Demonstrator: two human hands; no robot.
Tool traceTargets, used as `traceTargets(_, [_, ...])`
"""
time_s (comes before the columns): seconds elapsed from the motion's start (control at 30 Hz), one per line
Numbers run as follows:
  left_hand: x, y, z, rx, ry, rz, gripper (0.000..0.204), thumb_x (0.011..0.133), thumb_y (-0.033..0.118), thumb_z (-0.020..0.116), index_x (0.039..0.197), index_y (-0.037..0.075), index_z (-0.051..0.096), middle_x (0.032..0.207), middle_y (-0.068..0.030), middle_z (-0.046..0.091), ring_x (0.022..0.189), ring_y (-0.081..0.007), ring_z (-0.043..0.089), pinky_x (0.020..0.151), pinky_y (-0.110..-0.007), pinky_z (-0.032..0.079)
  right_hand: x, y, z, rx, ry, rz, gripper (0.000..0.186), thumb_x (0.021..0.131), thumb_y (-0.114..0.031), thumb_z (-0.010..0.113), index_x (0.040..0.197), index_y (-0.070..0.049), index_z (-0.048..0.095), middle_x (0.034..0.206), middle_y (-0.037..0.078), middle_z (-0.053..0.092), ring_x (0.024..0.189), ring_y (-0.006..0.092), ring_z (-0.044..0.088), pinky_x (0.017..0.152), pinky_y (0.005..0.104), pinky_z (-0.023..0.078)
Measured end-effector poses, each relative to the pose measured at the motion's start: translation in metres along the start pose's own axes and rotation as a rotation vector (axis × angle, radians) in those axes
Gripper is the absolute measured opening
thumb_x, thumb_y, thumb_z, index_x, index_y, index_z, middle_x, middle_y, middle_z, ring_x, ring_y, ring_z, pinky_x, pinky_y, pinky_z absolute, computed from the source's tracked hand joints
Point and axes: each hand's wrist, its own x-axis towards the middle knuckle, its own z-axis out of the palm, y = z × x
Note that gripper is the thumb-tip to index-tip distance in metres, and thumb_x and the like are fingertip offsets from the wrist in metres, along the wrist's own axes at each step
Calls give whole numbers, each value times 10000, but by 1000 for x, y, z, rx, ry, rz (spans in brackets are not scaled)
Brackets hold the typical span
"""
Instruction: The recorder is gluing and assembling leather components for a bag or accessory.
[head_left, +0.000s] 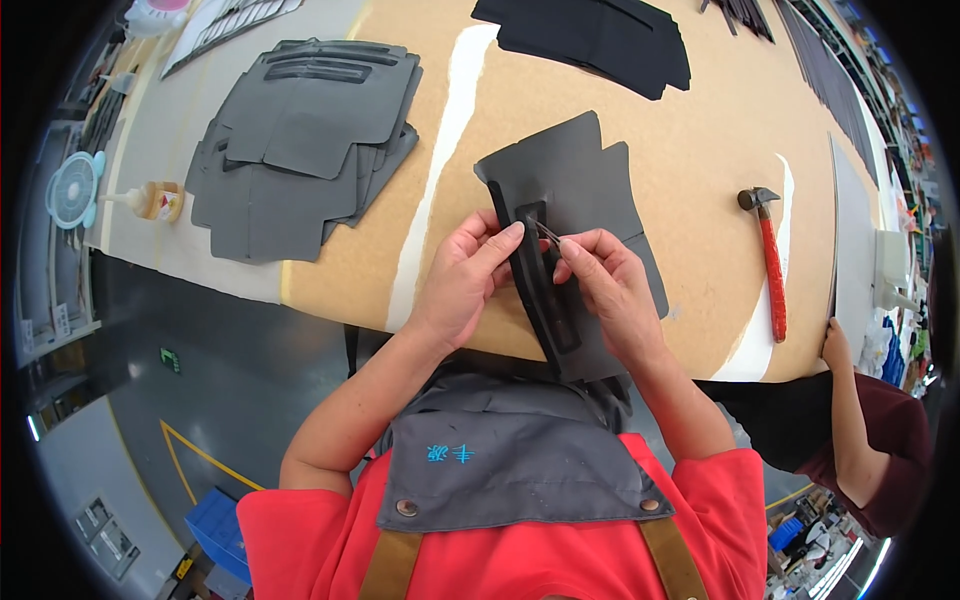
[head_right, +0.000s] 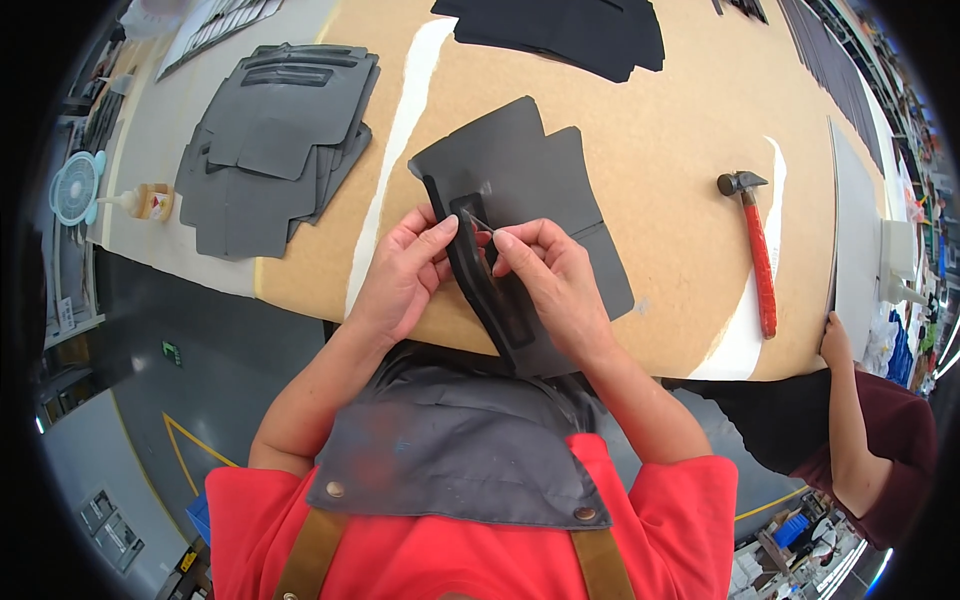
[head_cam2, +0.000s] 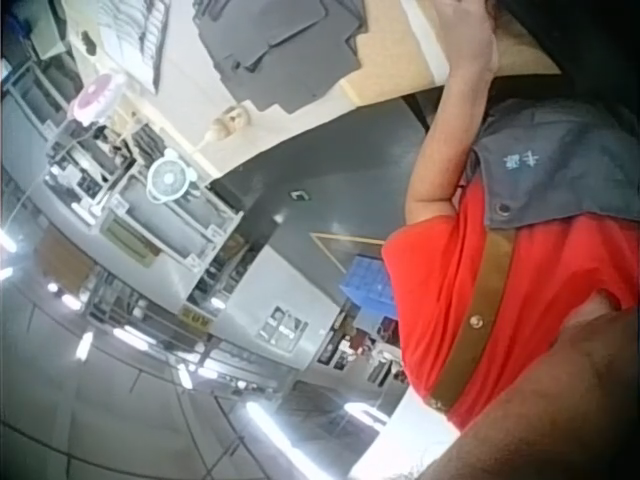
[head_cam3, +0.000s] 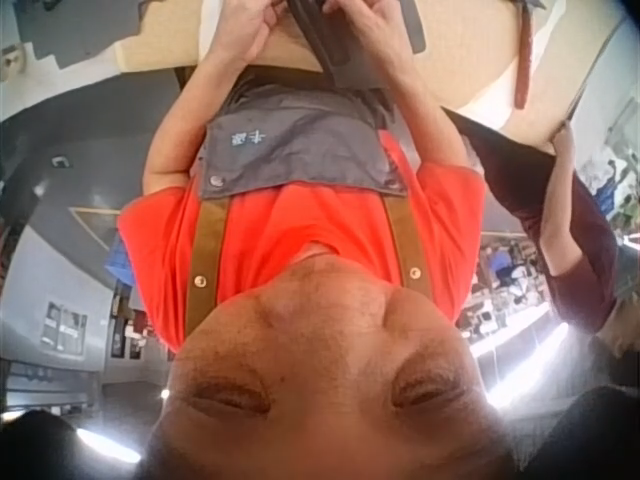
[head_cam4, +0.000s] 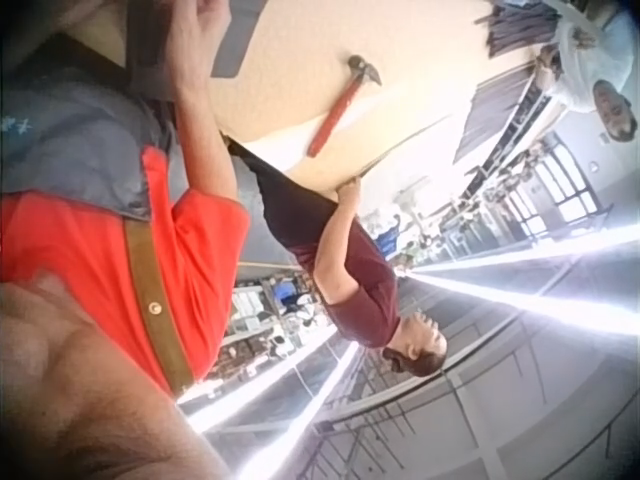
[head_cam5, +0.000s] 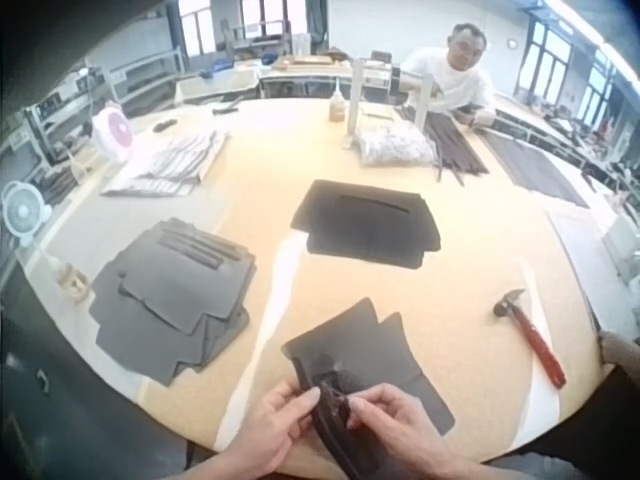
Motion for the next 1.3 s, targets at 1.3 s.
traceTargets(1.3, [2, -2, -14, 38, -28, -45, 240, 1024, 187, 570, 1215, 43, 587, 1106, -36, 684, 974, -100, 655, 866, -281, 520, 6, 6, 0, 65, -1, -16, 209, 992, -229, 651, 962, -24, 621, 816, 21, 649, 798, 71, 589, 806, 226, 449])
